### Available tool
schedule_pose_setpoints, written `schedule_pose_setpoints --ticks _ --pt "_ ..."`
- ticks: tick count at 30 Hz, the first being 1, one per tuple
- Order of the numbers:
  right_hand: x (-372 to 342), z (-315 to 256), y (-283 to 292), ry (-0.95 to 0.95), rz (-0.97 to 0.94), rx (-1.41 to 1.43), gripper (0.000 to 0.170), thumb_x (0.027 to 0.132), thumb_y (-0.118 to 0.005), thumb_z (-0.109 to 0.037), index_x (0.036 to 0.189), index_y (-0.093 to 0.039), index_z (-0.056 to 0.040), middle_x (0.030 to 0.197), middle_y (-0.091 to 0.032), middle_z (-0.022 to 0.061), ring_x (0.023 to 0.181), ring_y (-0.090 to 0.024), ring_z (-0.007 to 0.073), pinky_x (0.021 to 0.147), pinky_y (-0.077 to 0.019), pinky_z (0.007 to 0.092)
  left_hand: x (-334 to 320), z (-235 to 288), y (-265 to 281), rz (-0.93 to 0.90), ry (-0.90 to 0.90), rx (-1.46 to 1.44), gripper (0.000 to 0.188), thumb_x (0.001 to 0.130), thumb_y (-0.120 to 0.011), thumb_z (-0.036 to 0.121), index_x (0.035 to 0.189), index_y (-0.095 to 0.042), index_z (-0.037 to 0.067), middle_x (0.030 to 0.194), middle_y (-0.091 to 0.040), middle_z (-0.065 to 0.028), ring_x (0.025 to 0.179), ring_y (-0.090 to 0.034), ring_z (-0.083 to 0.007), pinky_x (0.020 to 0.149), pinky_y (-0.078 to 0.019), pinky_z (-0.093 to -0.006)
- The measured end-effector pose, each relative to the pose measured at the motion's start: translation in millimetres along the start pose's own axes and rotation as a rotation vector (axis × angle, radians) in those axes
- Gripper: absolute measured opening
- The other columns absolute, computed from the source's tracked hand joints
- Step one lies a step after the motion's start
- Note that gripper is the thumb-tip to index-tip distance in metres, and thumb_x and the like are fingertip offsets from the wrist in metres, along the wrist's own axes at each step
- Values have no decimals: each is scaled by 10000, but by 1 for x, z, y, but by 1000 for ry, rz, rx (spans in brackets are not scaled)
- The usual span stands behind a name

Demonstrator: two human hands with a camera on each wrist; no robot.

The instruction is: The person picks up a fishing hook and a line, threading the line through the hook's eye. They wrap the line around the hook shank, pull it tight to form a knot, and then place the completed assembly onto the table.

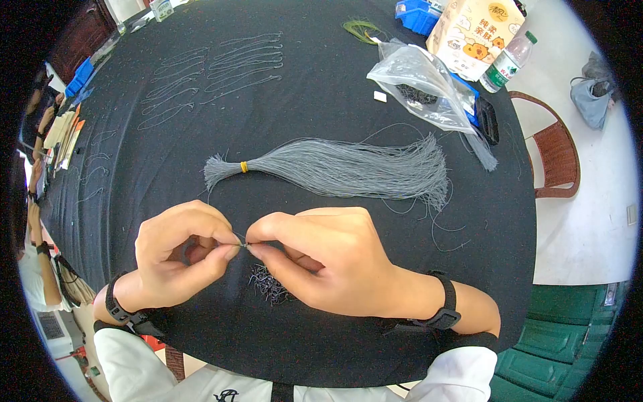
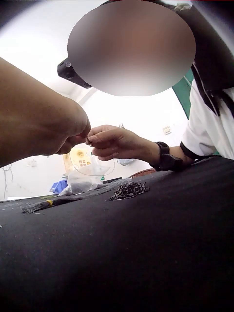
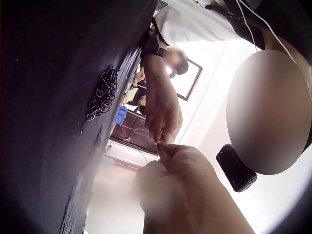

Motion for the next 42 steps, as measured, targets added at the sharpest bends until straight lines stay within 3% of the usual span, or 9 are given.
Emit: schedule_pose_setpoints --ticks 5,8,17,38,42 --pt "-1 -1 2 -61 -34 -77 131 749 -721 -33 847 -642 -69 519 -491 22 428 -490 127 416 -346 270 0 0 1 5 -36 34 192 703 -690 -78 875 -648 -5 812 -633 -83 493 -396 -37 447 -312 -194" --pt "0 -11 4 -14 -16 -52 139 737 -724 -33 831 -631 -74 537 -511 25 433 -503 132 411 -360 272 -1 1 3 39 -48 72 228 714 -705 -63 910 -642 36 796 -628 -45 462 -427 -50 410 -321 -208" --pt "-2 -19 4 114 26 -102 170 717 -723 -2 854 -643 -61 534 -511 28 427 -511 159 404 -376 285 1 7 2 37 -73 130 197 684 -716 -54 853 -657 28 819 -639 -69 485 -412 -39 433 -325 -192" --pt "0 -4 5 18 49 -15 145 751 -714 7 866 -652 -56 518 -479 27 419 -457 134 412 -330 271 3 16 -2 -5 -147 150 191 663 -733 -35 827 -661 32 800 -651 -69 520 -487 -71 428 -341 -200" --pt "-2 10 -2 -100 -49 88 109 796 -700 -24 890 -655 -54 521 -462 13 427 -415 78 422 -294 248 1 12 -2 0 -105 90 182 680 -726 -36 837 -658 27 799 -650 -72 530 -497 -74 436 -346 -197"
Point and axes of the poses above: each hand's wrist, its own x-axis towards the middle knuckle, its own y-axis out of the back of the hand, z = x × y, the point moved 9 cm from there along x, towards the middle knuckle
